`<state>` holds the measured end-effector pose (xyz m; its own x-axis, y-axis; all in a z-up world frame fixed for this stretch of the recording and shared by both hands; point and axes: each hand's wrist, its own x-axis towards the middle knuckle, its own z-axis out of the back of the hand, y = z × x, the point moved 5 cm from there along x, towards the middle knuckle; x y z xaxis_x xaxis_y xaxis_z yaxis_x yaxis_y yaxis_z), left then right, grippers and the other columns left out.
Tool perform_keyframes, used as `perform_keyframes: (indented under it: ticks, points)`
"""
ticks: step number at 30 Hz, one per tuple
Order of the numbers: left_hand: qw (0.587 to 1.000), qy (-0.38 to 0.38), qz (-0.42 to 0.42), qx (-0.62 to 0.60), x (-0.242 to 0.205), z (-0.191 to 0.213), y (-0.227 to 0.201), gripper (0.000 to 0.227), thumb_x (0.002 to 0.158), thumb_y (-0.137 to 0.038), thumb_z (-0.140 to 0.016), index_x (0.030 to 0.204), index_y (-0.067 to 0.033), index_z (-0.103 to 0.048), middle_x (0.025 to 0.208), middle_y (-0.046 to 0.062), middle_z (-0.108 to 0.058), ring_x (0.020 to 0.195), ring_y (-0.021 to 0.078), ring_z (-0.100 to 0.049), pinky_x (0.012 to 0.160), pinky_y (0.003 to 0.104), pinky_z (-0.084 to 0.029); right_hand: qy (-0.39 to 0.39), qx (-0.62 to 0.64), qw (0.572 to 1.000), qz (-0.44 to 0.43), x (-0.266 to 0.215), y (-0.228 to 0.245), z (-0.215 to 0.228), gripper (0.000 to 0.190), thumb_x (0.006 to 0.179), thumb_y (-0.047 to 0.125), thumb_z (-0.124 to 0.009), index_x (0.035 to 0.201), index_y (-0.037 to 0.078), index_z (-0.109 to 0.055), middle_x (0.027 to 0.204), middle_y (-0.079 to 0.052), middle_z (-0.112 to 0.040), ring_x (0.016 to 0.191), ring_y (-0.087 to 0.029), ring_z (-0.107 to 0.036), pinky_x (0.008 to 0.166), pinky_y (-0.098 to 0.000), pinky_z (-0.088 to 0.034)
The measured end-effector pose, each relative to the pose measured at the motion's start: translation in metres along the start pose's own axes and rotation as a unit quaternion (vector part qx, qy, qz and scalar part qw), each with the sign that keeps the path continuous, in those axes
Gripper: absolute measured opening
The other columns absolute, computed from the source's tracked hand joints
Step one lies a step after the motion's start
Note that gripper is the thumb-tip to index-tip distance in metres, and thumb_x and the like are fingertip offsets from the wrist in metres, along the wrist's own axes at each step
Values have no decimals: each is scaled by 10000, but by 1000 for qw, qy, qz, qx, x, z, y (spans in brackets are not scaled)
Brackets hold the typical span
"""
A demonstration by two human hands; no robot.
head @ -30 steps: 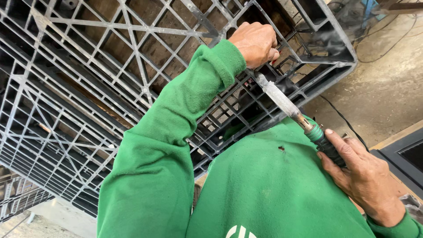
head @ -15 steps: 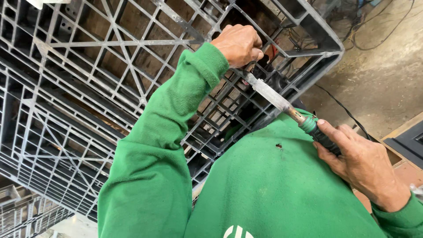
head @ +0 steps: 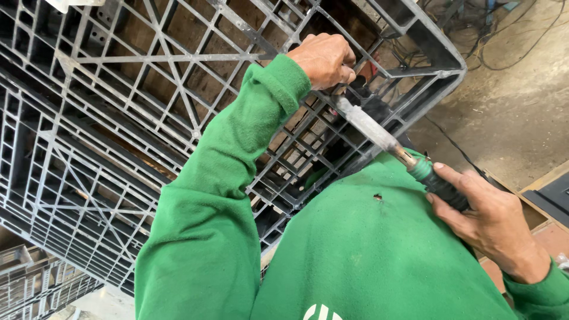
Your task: The person uses a hot air gun to melt and fuse sections of a black plastic crate. They repeatedly apply heat to specific joints and press the softened plastic together with their fingers to form a bond.
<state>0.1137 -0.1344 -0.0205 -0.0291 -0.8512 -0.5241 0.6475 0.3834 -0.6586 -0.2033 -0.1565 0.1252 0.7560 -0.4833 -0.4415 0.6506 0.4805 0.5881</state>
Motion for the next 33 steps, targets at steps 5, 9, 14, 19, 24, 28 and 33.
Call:
perform_keyframes:
  ticks: [5, 9, 14, 19, 24, 28, 33]
  points:
    - [999, 41, 34, 4, -1, -2, 2, 303, 889, -354, -759, 963, -61, -779, 774, 150, -717, 818, 322, -716, 861, 501, -549, -8, 28, 1000, -12, -7, -2, 1, 595, 783, 133, -804, 1352, 84, -640, 838, -81, -644, 638, -167, -617, 584, -314, -498]
    - [998, 52, 44, 13, 0, -3, 1, 308, 914, -356, -746, 968, -54, -770, 767, 161, -717, 803, 317, -723, 870, 490, -556, -14, 17, 1000, 19, -7, 0, 0, 601, 780, 141, -813, 1352, 81, -638, 854, -86, -642, 664, -183, -618, 602, -316, -499]
    - [1000, 26, 11, 0, -1, -2, 2, 284, 894, -335, -761, 939, -55, -772, 735, 151, -702, 783, 324, -707, 834, 501, -539, -16, -5, 1000, 23, -3, 3, -3, 592, 776, 152, -818, 1340, 95, -648, 844, -91, -638, 663, -212, -613, 596, -336, -496]
    - [1000, 25, -2, 15, 1, -6, 5, 306, 912, -327, -756, 877, -23, -762, 694, 159, -681, 748, 336, -700, 828, 505, -536, 0, -26, 1000, 18, -1, 4, -3, 604, 778, 174, -816, 1352, 105, -641, 865, -96, -650, 669, -217, -631, 580, -341, -500]
    - [1000, 22, -1, 5, 2, -7, 6, 292, 905, -329, -754, 888, -38, -755, 674, 153, -677, 731, 323, -702, 792, 503, -545, 3, -51, 999, 15, 0, 5, 0, 598, 790, 210, -809, 1357, 120, -641, 878, -90, -646, 679, -227, -630, 588, -349, -502]
    - [999, 31, 11, 8, 3, -8, 6, 296, 911, -334, -751, 905, -38, -765, 689, 152, -683, 733, 314, -713, 818, 500, -549, 31, -83, 996, -23, 1, 3, 1, 608, 780, 229, -813, 1358, 144, -644, 827, -74, -638, 616, -222, -617, 544, -359, -497]
    - [1000, 2, -12, -16, 0, -2, 2, 291, 863, -323, -781, 997, -65, -781, 757, 150, -725, 769, 306, -711, 817, 499, -547, 35, -97, 995, -14, 4, 5, 4, 621, 774, 240, -809, 1365, 143, -644, 854, -78, -643, 629, -232, -621, 552, -370, -504]
